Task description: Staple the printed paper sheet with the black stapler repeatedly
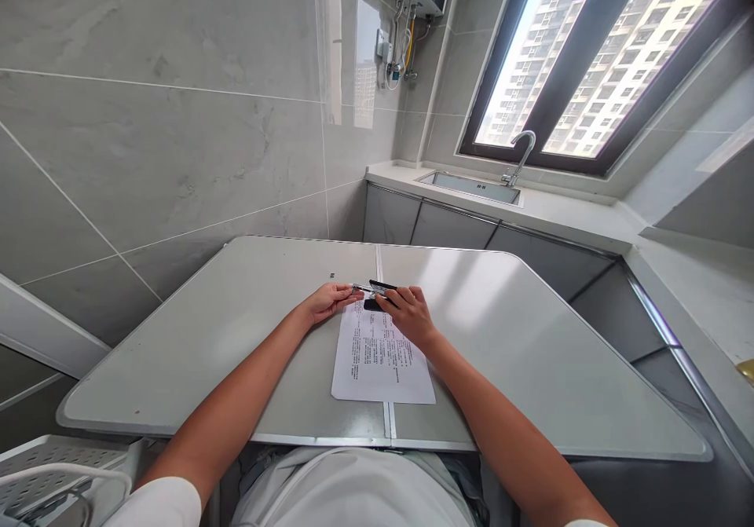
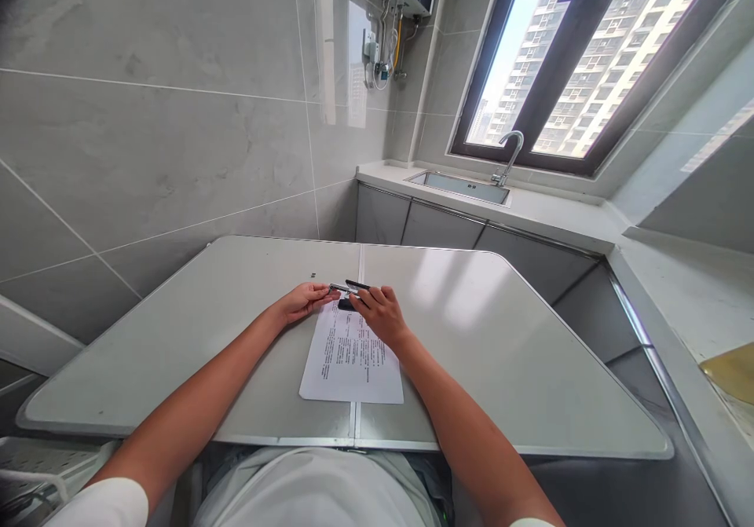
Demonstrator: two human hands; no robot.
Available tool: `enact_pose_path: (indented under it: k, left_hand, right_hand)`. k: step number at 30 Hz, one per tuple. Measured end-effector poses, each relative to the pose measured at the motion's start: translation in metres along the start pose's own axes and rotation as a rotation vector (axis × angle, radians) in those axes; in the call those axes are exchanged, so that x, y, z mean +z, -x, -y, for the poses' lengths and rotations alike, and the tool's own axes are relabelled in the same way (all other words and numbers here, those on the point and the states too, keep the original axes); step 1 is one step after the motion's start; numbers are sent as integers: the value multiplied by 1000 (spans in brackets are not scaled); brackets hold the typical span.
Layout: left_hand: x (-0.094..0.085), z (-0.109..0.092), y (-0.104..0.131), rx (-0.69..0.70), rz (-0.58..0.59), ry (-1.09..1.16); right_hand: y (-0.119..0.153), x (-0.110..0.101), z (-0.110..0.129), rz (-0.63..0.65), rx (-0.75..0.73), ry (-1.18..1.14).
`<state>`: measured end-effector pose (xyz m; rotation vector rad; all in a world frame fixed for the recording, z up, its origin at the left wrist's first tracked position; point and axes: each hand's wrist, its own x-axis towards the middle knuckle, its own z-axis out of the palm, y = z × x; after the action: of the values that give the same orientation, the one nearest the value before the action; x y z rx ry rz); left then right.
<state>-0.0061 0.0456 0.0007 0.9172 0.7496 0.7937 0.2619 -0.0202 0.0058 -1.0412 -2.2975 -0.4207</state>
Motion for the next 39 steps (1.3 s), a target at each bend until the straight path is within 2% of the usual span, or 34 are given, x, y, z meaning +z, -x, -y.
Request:
enact_pose_path:
  k: [5, 11, 15, 18, 21, 28, 39]
  left_hand:
    - [-2, 0, -1, 8, -33, -49]
    - [-4, 0, -3, 154, -235, -156]
    - [-3, -3, -1, 267, -261, -183]
    - [1, -7, 3, 310, -268, -163]
    - [4, -9, 5, 320, -247, -154]
    - [9, -10, 9, 328, -120, -226]
    - [13, -11, 12, 370, -23, -343]
  right_hand:
    - [0, -1, -3, -63, 85, -16]
    - [-1, -4, -7, -108, 140, -35]
    - [0, -3, -8, -166, 242, -213]
    - [0, -2, -8, -125, 253, -371]
    - [0, -2, -7, -59, 233, -472]
    - [-3, -3, -4, 68, 203, -690]
    - [-1, 1, -11, 224, 193, -809]
